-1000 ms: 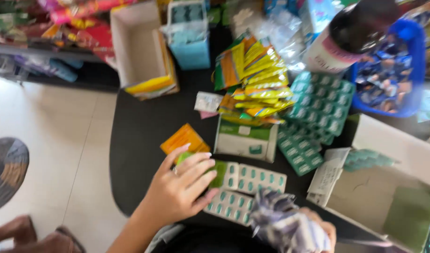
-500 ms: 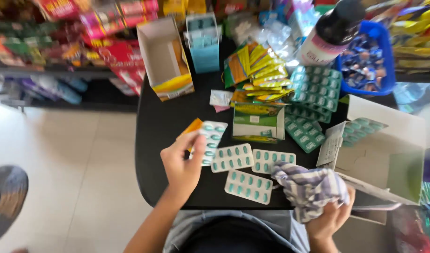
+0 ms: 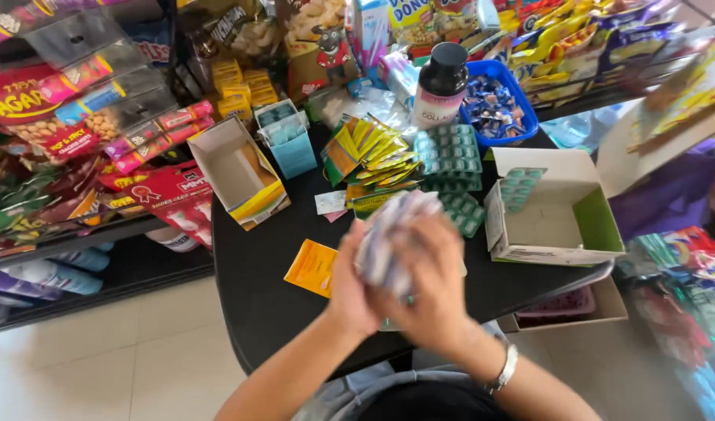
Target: The person wipes the surface of several pill blister packs with a striped cloth. They pick up the blisters from a table, wipe them, and place them into a box. The person also handles a small plastic bag and wipes the blisters inside it.
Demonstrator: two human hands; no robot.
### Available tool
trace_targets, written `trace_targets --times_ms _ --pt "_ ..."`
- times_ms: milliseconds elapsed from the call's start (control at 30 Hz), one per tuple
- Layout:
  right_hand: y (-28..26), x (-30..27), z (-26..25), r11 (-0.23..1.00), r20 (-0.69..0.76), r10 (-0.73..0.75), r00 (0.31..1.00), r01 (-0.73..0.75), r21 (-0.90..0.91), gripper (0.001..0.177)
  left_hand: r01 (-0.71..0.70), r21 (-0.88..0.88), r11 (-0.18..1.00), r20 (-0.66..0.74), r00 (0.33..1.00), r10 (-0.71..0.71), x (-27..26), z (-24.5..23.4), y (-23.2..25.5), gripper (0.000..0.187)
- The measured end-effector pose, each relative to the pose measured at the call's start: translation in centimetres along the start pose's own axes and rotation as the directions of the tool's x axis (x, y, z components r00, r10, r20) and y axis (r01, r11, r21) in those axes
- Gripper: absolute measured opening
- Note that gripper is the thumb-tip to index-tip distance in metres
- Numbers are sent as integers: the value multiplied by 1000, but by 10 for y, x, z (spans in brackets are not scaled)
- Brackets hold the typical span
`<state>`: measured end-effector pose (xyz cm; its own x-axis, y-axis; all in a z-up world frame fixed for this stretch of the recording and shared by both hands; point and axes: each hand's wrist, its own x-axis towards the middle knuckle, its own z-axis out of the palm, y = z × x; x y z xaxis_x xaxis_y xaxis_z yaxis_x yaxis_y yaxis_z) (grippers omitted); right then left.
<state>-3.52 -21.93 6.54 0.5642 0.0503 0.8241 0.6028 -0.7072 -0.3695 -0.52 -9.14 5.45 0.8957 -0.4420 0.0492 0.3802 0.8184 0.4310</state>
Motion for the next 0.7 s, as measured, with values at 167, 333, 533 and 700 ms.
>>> trace_targets --times_ms 167,333,533,700 --pt "20 -7 19 989 197 -146 970 145 18 60 89 -46 995 174 982 -80 -2 -21 21 69" --pt "23 -8 29 994 222 -107 969 102 33 58 96 -16 995 73 993 -95 -4 -46 19 68" --pt "0 -6 34 989 242 -112 964 85 121 56 -23 65 998 165 986 12 -7 -52 16 81" --pt "12 1 28 999 174 -34 984 30 29 56 -50 85 995 218 975 30 -10 -43 20 83"
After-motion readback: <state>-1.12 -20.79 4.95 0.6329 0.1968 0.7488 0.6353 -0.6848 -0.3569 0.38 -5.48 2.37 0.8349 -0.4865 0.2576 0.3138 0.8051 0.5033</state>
